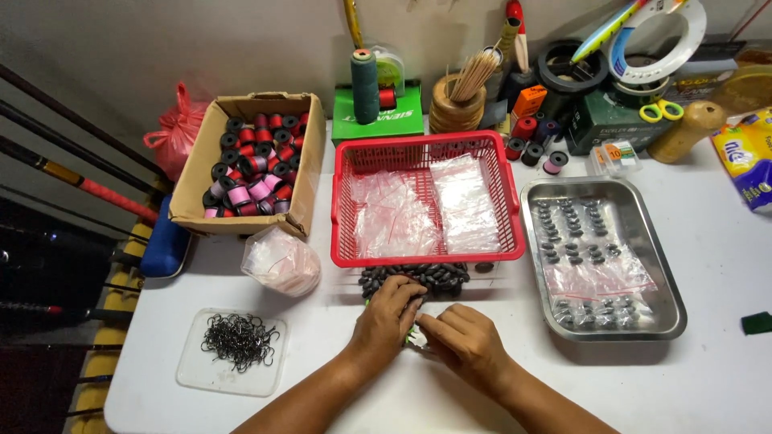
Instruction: Assembling fishing weights by sliding lead sinkers onto a wire and crimping them with pliers
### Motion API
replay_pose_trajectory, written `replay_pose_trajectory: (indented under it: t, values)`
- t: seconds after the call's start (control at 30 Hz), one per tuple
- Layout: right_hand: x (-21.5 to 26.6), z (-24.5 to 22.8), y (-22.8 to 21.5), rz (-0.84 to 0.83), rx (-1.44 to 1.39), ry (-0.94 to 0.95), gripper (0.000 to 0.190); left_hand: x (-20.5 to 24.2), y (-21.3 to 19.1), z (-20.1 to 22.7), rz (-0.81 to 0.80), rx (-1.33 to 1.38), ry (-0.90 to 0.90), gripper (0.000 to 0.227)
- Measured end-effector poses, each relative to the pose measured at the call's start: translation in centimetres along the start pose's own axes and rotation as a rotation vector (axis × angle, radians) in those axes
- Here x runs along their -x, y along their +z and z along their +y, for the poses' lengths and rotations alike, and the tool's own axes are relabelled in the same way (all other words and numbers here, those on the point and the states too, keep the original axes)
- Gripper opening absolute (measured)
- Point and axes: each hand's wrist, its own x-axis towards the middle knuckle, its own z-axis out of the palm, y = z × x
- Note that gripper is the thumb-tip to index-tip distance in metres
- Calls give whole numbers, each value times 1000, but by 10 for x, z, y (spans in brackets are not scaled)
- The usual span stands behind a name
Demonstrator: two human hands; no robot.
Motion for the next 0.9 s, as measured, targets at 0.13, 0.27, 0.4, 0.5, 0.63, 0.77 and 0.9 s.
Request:
replay_pose_trajectory:
  t: [0.13,0.27,0.4,0.5,0.63,0.77,0.9]
  values:
    - [6,5,3,9,19,4,11,1,3,-4,7,-16,-4,20]
    - [5,4,3,-20,14,11,11,0,-1,0,-29,-11,-33,19]
    - [9,11,1,-68,-17,29,18,-2,-1,0,-38,-17,1,20]
    - [13,15,-1,-90,-59,111,10,0,1,-4,-35,-18,0,20]
    - [19,28,-6,-164,-192,232,16,0,4,-9,-6,-27,25,19]
    - [23,28,-3,-160,-225,259,18,4,4,-9,11,-25,56,19]
    - [27,28,4,-179,-216,258,16,3,5,-9,8,-19,46,19]
